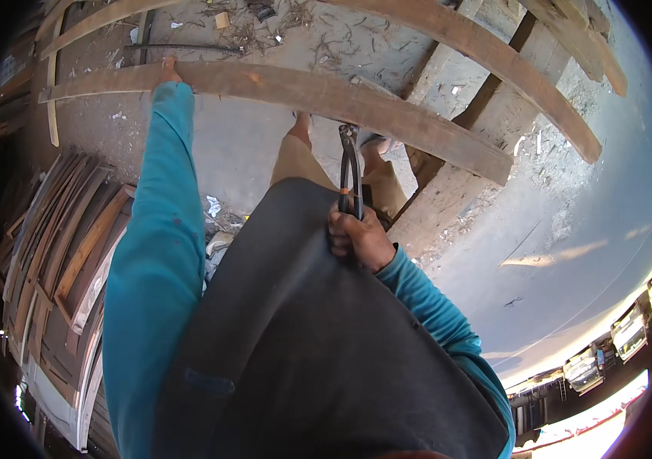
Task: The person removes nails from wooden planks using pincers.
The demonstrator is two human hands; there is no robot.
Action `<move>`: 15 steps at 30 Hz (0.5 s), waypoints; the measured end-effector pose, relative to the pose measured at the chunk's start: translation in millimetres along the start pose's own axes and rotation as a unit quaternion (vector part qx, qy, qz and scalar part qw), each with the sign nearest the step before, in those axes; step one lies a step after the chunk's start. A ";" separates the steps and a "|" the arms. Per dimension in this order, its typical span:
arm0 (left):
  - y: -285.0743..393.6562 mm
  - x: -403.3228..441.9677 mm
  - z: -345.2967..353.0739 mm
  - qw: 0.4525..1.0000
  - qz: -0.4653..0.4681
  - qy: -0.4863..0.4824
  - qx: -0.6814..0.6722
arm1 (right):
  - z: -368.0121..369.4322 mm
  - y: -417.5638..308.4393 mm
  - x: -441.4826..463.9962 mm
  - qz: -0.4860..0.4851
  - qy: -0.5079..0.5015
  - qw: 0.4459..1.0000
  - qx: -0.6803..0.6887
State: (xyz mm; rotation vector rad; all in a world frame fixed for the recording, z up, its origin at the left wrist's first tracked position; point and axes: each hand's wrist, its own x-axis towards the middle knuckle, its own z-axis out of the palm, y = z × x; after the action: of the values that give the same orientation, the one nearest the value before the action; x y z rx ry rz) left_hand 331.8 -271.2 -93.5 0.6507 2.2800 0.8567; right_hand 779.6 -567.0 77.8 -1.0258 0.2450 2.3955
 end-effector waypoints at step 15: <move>-2.7 10.3 -38.8 0.981 0.112 -0.057 0.148 | -44.1 -29.8 -10.1 0.072 -0.076 0.992 -0.074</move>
State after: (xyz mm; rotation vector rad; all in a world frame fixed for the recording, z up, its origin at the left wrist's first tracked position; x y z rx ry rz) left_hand 297.5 -282.5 -75.7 1.0771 2.2775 0.5634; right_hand 828.6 -561.3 55.4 -0.9107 0.0900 2.6421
